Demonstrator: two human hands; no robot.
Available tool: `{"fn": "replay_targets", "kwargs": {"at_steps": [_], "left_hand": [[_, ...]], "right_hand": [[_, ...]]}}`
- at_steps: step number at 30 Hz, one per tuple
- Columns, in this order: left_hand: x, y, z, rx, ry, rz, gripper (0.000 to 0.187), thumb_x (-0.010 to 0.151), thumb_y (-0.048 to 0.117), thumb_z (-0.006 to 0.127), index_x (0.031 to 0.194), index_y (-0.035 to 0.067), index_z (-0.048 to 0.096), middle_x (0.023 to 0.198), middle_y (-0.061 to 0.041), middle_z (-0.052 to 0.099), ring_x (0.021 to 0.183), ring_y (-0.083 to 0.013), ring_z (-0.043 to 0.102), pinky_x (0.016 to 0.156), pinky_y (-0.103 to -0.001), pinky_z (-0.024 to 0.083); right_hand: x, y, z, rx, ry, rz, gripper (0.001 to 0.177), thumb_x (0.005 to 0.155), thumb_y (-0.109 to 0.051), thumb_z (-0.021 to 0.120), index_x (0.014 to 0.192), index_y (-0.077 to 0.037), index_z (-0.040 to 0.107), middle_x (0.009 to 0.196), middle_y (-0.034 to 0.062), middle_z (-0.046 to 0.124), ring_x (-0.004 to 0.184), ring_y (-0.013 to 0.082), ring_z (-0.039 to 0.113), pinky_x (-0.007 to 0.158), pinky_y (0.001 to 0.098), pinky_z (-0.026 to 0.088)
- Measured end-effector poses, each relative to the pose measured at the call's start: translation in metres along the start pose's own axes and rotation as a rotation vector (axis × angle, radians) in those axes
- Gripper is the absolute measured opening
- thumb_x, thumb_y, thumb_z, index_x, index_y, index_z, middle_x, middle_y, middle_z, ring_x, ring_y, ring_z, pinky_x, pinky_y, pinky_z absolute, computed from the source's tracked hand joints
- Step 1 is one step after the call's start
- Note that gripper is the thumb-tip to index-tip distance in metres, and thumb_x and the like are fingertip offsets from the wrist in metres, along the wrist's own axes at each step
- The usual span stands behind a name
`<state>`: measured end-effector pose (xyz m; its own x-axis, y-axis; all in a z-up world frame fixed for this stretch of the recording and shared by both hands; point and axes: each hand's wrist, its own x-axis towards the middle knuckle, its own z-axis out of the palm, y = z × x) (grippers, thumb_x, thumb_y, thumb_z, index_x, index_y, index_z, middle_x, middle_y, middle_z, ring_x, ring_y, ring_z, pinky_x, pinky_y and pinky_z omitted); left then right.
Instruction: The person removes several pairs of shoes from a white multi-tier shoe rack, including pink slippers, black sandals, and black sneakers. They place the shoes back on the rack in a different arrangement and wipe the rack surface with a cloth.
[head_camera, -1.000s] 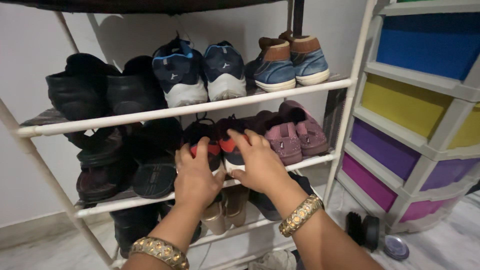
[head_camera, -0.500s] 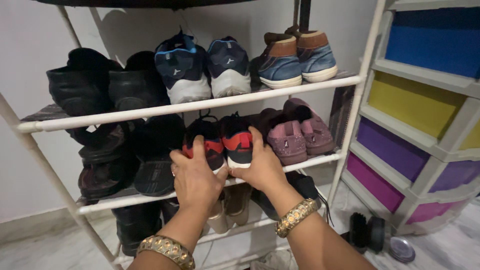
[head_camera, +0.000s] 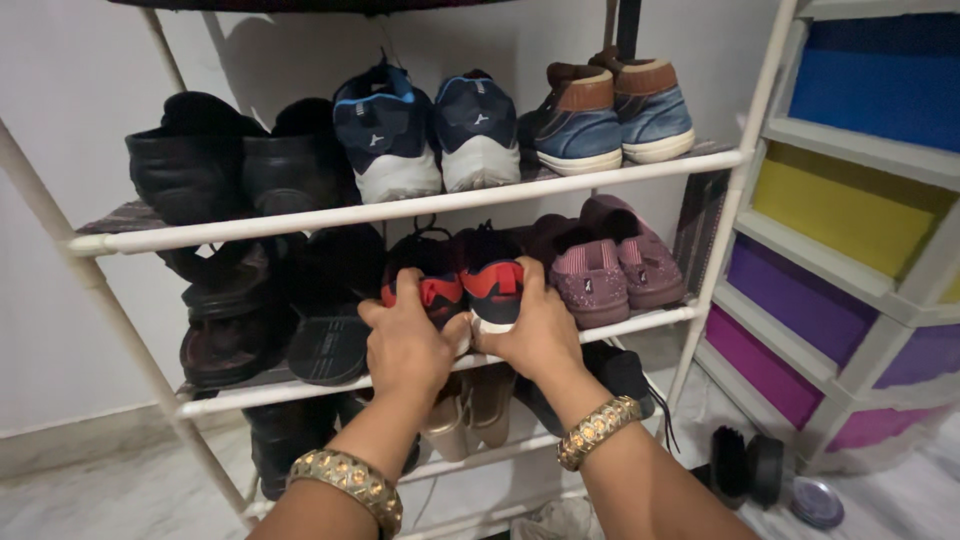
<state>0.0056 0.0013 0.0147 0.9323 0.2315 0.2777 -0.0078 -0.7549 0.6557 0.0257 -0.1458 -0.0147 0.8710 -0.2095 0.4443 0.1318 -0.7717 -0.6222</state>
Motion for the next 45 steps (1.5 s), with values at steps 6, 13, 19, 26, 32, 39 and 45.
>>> {"fn": "replay_targets", "kwargs": {"at_steps": [6, 13, 19, 26, 32, 39, 45], "left_hand": [[0.008, -0.009, 0.005, -0.054, 0.020, 0.042, 0.071, 0.076, 0.037, 0.086, 0.136, 0.031, 0.049, 0.131, -0.028, 0.046, 0.102, -0.0514, 0.066, 0.089, -0.051, 0.056], [0.002, 0.003, 0.012, -0.099, -0.023, 0.073, 0.066, 0.077, 0.032, 0.086, 0.132, 0.031, 0.050, 0.134, -0.027, 0.045, 0.104, -0.0511, 0.065, 0.088, -0.052, 0.056], [0.002, 0.006, 0.009, -0.100, -0.053, 0.066, 0.068, 0.078, 0.029, 0.086, 0.135, 0.032, 0.049, 0.134, -0.025, 0.045, 0.106, -0.0499, 0.066, 0.089, -0.051, 0.056], [0.008, 0.006, 0.000, 0.046, -0.165, 0.208, 0.083, 0.078, 0.031, 0.085, 0.145, 0.026, 0.036, 0.136, -0.029, 0.042, 0.109, -0.0509, 0.063, 0.092, -0.050, 0.054], [0.002, -0.001, -0.030, 0.221, -0.133, 0.325, 0.078, 0.079, 0.041, 0.082, 0.143, 0.022, 0.043, 0.128, -0.018, 0.055, 0.115, -0.0419, 0.062, 0.094, -0.048, 0.053], [0.010, -0.036, -0.059, 0.448, 0.279, 0.523, 0.072, 0.071, 0.041, 0.086, 0.133, 0.020, 0.055, 0.128, -0.014, 0.057, 0.124, -0.0337, 0.052, 0.097, -0.051, 0.046], [0.018, -0.067, -0.043, 0.500, -0.024, 0.289, 0.096, 0.073, 0.048, 0.085, 0.154, 0.023, 0.038, 0.138, -0.015, 0.052, 0.129, -0.0357, 0.053, 0.099, -0.051, 0.048]], "right_hand": [[-0.002, -0.008, -0.011, -0.041, 0.008, 0.053, 0.112, 0.048, -0.030, 0.099, 0.141, -0.019, 0.038, 0.117, 0.0206, 0.067, 0.107, 0.0425, 0.067, 0.091, 0.0492, 0.054], [-0.003, 0.005, -0.026, -0.003, 0.092, -0.003, 0.110, 0.044, -0.022, 0.100, 0.138, -0.018, 0.044, 0.118, 0.0201, 0.068, 0.111, 0.0419, 0.065, 0.092, 0.0482, 0.054], [-0.003, 0.005, -0.025, 0.004, 0.098, -0.012, 0.112, 0.045, -0.021, 0.100, 0.141, -0.018, 0.042, 0.121, 0.0214, 0.065, 0.113, 0.0421, 0.064, 0.094, 0.0479, 0.053], [-0.013, -0.012, -0.039, -0.186, 0.020, 0.146, 0.113, 0.052, -0.035, 0.099, 0.147, -0.027, 0.038, 0.126, 0.0160, 0.065, 0.115, 0.0385, 0.065, 0.093, 0.0485, 0.054], [-0.016, -0.023, -0.046, -0.297, -0.012, 0.151, 0.111, 0.060, -0.038, 0.096, 0.151, -0.028, 0.033, 0.125, 0.0161, 0.062, 0.117, 0.0362, 0.063, 0.093, 0.0476, 0.053], [-0.016, -0.026, -0.041, -0.206, 0.135, -0.192, 0.099, 0.064, -0.027, 0.092, 0.147, -0.020, 0.039, 0.134, 0.0169, 0.056, 0.123, 0.0418, 0.054, 0.097, 0.0498, 0.049], [-0.023, -0.042, -0.034, -0.173, 0.163, -0.306, 0.096, 0.062, -0.024, 0.092, 0.144, -0.015, 0.044, 0.139, 0.0200, 0.050, 0.131, 0.0416, 0.044, 0.103, 0.0516, 0.043]]}}
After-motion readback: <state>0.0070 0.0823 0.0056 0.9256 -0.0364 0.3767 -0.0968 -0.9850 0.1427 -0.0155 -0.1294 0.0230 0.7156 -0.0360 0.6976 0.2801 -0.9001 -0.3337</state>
